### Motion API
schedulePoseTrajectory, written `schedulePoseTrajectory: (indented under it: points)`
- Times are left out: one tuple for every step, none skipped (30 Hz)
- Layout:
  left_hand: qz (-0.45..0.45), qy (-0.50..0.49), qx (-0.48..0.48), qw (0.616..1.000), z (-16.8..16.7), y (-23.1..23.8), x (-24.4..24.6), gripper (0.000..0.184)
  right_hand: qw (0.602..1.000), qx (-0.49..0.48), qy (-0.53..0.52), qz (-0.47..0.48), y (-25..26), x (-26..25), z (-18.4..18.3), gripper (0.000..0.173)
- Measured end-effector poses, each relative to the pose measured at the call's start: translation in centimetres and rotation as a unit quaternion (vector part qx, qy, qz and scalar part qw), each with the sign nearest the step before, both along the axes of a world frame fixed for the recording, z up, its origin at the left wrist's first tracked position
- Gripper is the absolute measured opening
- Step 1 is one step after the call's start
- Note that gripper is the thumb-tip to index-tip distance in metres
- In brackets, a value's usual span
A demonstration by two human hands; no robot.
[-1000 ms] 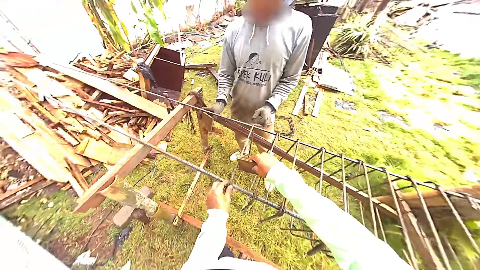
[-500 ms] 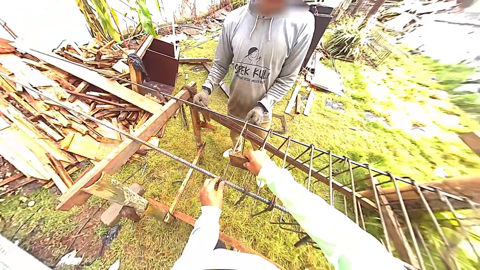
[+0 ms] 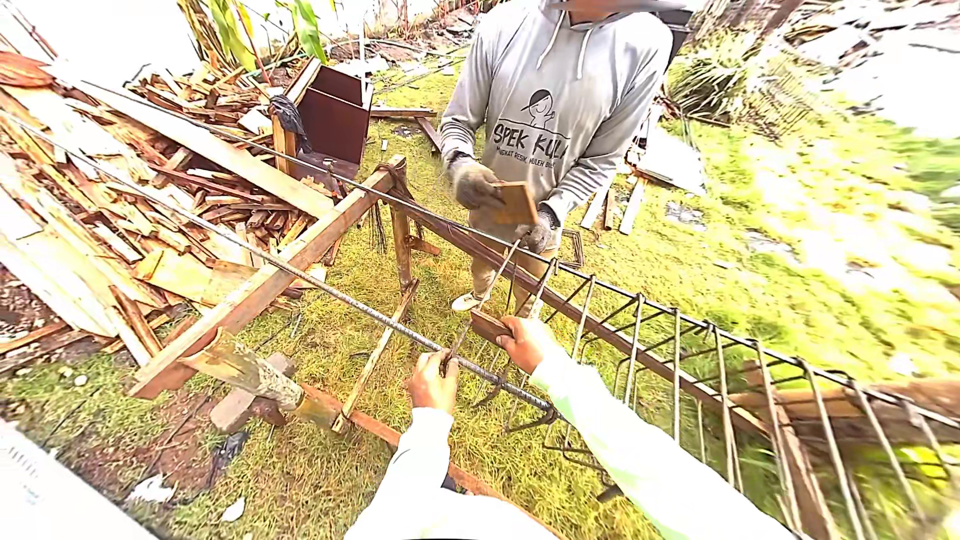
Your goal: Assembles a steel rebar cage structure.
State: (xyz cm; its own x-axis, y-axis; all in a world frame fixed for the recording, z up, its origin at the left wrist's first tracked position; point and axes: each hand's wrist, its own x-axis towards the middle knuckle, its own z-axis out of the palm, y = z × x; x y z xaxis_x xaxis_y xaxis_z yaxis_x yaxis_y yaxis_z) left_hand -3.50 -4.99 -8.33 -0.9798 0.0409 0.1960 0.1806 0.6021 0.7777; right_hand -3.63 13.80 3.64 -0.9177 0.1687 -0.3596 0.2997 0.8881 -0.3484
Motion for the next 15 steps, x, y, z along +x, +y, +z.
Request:
schedulePoseTrajectory:
  points:
    - [-0.001,-0.003,-0.006,1.0,0.1,0.1,0.0,0.024,1.0,-0.006,0.003,-0.007,0.0,0.0,-0.2,0.025]
    - [-0.003,-0.002,-0.012,1.0,0.2,0.1,0.0,0.024,1.0,-0.009,-0.001,-0.016,0.0,-0.1,-0.1,0.025]
    - [-0.006,0.0,-0.018,1.0,0.2,0.1,0.0,0.025,1.0,-0.012,-0.008,-0.022,-0.1,-0.2,0.0,0.025]
    - [-0.012,-0.001,-0.023,1.0,0.2,0.1,-0.1,0.026,1.0,-0.011,-0.016,-0.024,-0.1,-0.4,0.1,0.025]
    - [-0.021,-0.004,-0.026,0.999,0.2,-0.1,-0.2,0.028,0.999,-0.005,-0.027,-0.022,-0.1,-0.6,0.3,0.026]
    - [-0.03,-0.009,-0.029,0.999,0.2,-0.3,-0.4,0.029,0.999,0.004,-0.037,-0.017,-0.1,-0.8,0.4,0.027]
    - [-0.038,-0.012,-0.029,0.999,0.3,-0.4,-0.5,0.028,0.998,0.015,-0.051,-0.013,-0.2,-1.0,0.6,0.029]
    - [-0.045,-0.017,-0.03,0.998,0.3,-0.5,-0.6,0.028,0.997,0.025,-0.067,-0.01,-0.4,-1.1,0.9,0.031]
    - [-0.051,-0.024,-0.03,0.998,0.4,-0.6,-0.7,0.029,0.996,0.032,-0.079,-0.008,-0.4,-1.3,1.0,0.032]
    - [-0.056,-0.03,-0.027,0.998,0.4,-0.6,-0.8,0.028,0.995,0.035,-0.09,-0.006,-0.4,-1.4,1.2,0.032]
    - [-0.06,-0.035,-0.023,0.997,0.4,-0.7,-0.9,0.028,0.994,0.033,-0.101,-0.004,-0.2,-1.5,1.5,0.032]
    - [-0.062,-0.043,-0.02,0.997,0.4,-0.7,-1.0,0.028,0.994,0.03,-0.108,-0.002,0.1,-1.6,1.8,0.031]
    - [-0.063,-0.048,-0.017,0.997,0.5,-0.8,-1.1,0.027,0.994,0.024,-0.104,-0.004,0.5,-1.6,1.9,0.029]
    - [-0.067,-0.054,-0.015,0.996,0.6,-0.9,-1.1,0.027,0.996,0.014,-0.092,-0.012,1.0,-1.6,1.8,0.028]
    - [-0.069,-0.055,-0.013,0.996,0.6,-1.0,-1.2,0.027,0.997,0.001,-0.075,-0.025,1.5,-1.5,1.6,0.027]
